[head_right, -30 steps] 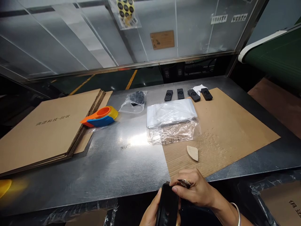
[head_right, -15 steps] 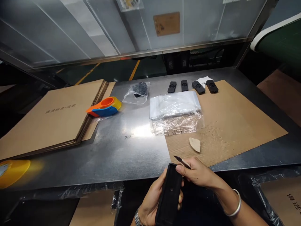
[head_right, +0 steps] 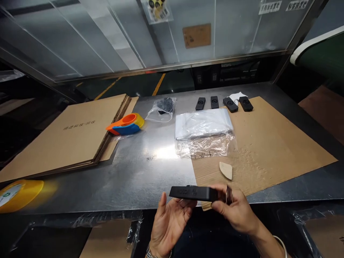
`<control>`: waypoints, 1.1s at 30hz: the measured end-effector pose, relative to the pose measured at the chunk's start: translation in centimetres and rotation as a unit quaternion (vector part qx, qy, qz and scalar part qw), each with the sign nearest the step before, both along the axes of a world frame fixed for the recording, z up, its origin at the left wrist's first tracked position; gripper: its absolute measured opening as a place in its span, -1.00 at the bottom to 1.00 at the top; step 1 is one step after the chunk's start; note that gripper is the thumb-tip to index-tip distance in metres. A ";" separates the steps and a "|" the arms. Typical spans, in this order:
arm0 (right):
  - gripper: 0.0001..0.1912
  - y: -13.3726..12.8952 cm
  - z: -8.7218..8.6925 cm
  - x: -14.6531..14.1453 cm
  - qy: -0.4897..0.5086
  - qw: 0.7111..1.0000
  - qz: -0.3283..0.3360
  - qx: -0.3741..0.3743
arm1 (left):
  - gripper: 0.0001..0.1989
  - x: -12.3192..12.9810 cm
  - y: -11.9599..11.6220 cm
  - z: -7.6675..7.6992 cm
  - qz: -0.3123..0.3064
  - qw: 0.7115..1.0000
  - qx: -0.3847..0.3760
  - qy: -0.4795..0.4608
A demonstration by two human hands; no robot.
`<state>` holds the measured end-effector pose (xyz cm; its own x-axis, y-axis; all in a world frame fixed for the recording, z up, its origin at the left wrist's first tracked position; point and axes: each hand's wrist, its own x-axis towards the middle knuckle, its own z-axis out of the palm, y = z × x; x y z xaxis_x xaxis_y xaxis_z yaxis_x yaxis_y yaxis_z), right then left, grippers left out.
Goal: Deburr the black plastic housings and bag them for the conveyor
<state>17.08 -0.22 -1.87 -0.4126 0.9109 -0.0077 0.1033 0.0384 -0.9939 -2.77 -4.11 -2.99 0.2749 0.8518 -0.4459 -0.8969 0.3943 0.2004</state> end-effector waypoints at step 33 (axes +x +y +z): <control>-0.75 -2.0 1.5 -3.0 -0.329 0.916 0.073 0.219 | -0.55 2.1 -1.3 -0.9 0.138 0.904 0.017 0.404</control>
<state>14.13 -2.21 -0.32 -0.5672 0.8218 0.0546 0.6368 0.4796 -0.6037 -0.63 -5.46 -3.86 -0.3532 0.8554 -0.3790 -0.5160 0.1598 0.8415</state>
